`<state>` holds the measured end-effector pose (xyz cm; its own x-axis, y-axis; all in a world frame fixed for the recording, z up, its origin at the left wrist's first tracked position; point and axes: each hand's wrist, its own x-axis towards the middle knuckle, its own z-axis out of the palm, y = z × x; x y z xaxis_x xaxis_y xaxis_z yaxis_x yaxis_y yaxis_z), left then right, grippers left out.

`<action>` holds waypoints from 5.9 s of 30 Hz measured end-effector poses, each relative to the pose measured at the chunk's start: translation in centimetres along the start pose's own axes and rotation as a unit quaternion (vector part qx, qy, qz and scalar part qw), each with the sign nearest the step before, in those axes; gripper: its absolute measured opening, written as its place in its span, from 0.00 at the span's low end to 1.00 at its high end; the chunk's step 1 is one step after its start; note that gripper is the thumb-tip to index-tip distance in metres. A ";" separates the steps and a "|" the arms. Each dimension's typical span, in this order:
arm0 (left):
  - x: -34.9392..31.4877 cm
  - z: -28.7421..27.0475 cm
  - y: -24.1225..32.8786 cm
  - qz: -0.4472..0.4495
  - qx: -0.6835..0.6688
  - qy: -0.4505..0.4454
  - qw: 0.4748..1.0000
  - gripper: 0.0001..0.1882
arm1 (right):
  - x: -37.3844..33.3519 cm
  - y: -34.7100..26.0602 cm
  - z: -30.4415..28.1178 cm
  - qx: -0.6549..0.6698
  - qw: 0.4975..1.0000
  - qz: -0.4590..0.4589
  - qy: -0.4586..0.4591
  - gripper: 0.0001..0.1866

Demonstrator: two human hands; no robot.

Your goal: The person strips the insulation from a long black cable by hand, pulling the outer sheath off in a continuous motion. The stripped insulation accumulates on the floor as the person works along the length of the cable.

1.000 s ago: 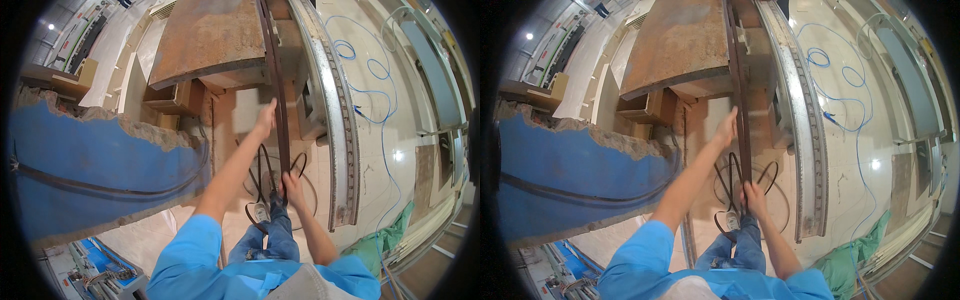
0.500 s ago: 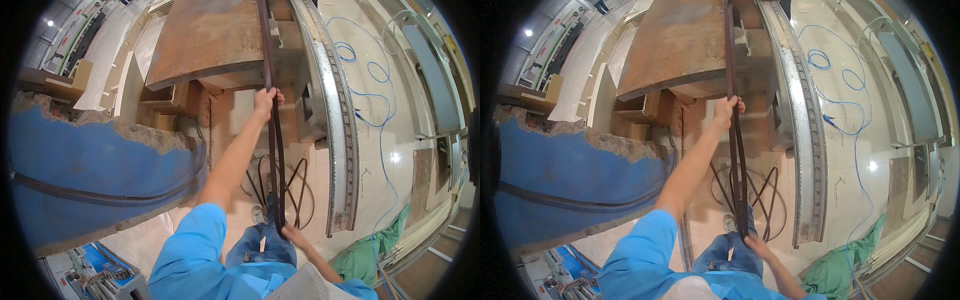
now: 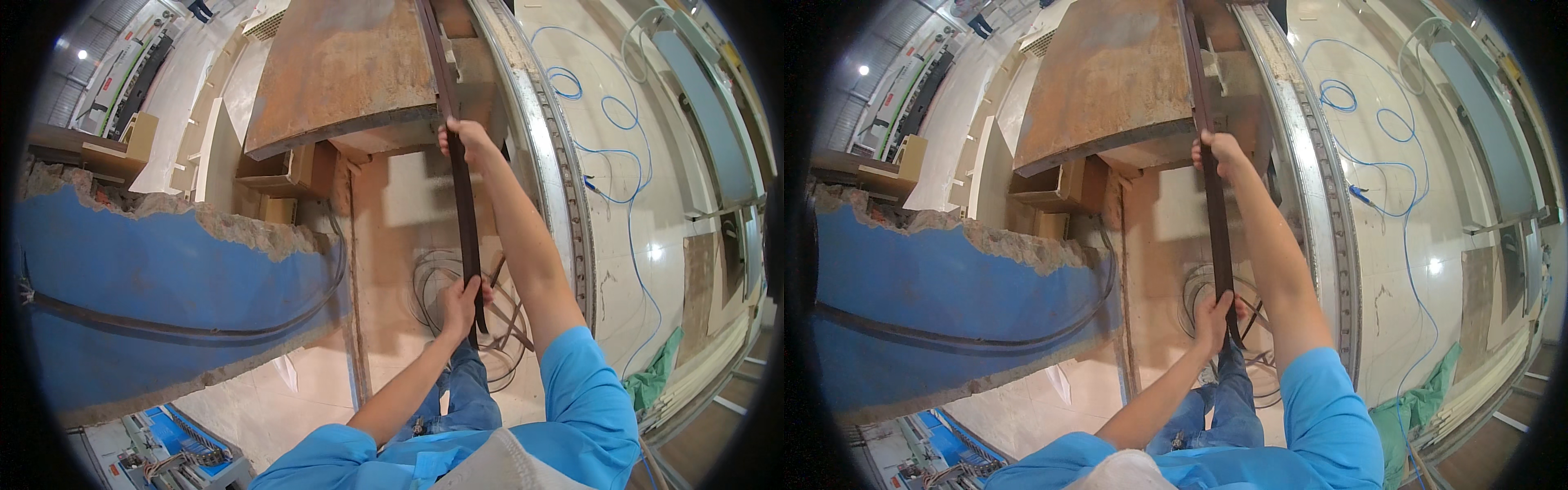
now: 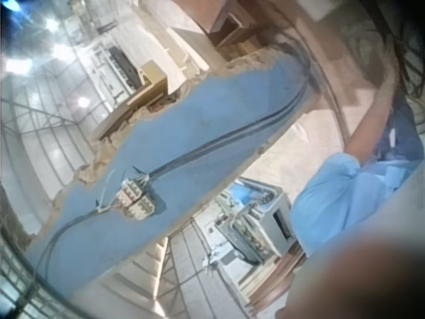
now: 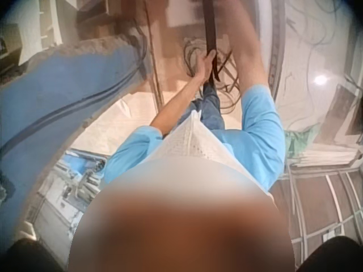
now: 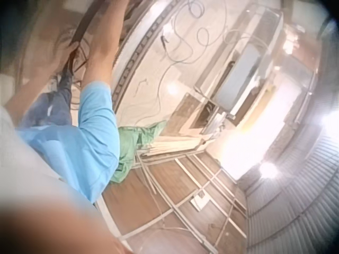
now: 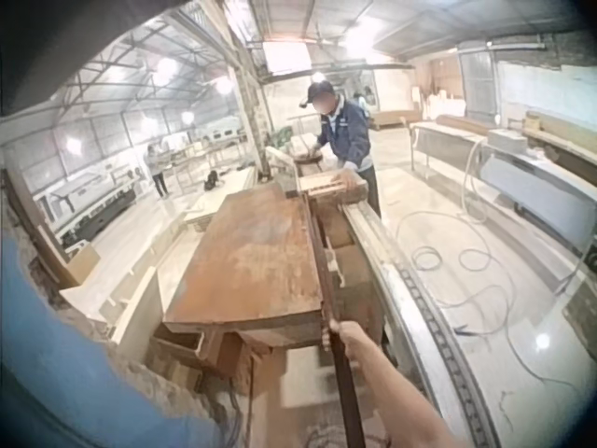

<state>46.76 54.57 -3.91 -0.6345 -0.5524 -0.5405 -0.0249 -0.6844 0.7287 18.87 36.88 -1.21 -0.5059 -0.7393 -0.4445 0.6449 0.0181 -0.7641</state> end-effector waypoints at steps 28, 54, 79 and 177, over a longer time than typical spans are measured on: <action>22.2 3.5 12.9 0.093 0.079 -0.084 0.989 0.13 | -47.7 30.0 -10.0 -0.057 0.988 0.143 -0.014 0.19; -0.2 -8.2 -5.1 -0.063 0.167 -0.040 0.983 0.17 | -17.3 14.4 -3.7 -0.130 0.982 -0.117 0.064 0.17; 20.8 4.3 12.5 0.089 0.045 -0.050 0.994 0.13 | -27.4 20.5 -13.6 -0.373 0.919 -0.113 0.052 0.29; 19.5 2.1 9.7 0.096 0.063 -0.076 0.990 0.13 | -44.0 31.9 -13.1 -0.218 0.965 0.071 -0.131 0.28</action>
<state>32.54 38.16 -6.47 -0.7457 -0.5824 -0.3236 0.0178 -0.5028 0.8642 54.18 78.79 -12.21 -0.2311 -0.8520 -0.4698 0.3669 0.3709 -0.8531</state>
